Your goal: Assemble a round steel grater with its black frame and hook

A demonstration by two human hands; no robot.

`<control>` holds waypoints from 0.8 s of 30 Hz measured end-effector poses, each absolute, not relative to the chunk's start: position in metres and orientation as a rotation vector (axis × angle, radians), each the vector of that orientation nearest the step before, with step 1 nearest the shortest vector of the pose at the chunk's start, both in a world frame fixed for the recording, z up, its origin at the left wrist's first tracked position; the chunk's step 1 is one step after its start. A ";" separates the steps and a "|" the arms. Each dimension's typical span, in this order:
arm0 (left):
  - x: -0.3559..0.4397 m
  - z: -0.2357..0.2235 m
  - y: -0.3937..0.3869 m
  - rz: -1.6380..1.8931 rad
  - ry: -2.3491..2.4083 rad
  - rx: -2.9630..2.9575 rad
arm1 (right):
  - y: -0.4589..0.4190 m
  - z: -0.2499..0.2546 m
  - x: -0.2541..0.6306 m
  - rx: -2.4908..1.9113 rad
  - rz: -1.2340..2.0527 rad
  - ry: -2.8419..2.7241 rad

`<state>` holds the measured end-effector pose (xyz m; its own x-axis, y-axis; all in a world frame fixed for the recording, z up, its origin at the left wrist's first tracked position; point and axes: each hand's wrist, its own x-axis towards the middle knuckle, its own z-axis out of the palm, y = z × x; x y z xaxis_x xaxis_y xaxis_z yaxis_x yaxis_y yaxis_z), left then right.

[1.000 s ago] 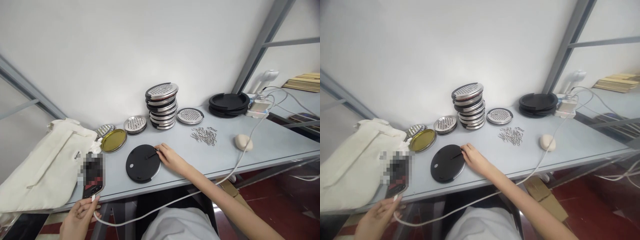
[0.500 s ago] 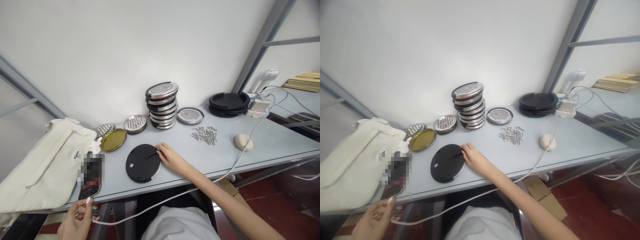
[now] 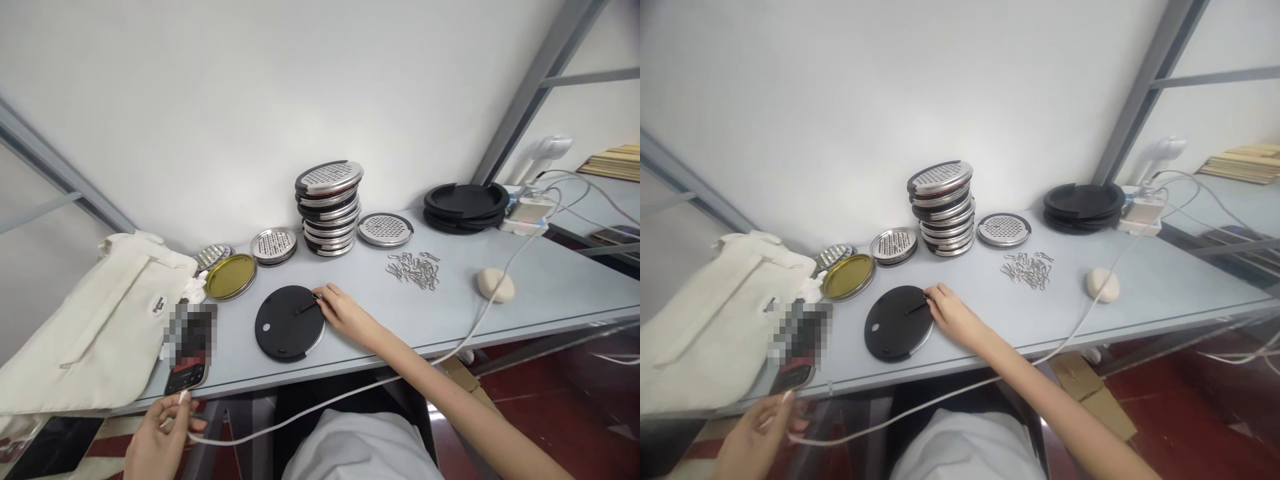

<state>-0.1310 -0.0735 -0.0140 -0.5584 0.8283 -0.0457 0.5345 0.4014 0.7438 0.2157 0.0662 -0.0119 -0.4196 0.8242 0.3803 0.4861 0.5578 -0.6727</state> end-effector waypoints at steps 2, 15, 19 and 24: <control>-0.130 -0.014 -0.075 1.098 2.128 1.086 | 0.066 -0.013 0.216 -1.041 0.612 -2.088; -0.123 -0.015 -0.072 1.118 2.021 1.044 | 0.068 -0.016 0.216 -1.040 0.615 -2.095; -0.129 -0.016 -0.075 1.033 2.085 1.249 | 0.067 -0.014 0.215 -1.050 0.623 -2.099; -0.130 -0.013 -0.077 0.965 2.133 1.367 | 0.067 -0.013 0.215 -1.055 0.628 -2.093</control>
<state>-0.1300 -0.0769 -0.0128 -0.4232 0.9059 0.0143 0.6090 0.2728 0.7448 0.2148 0.0665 -0.0133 -0.4238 0.8277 0.3679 0.4882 0.5508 -0.6769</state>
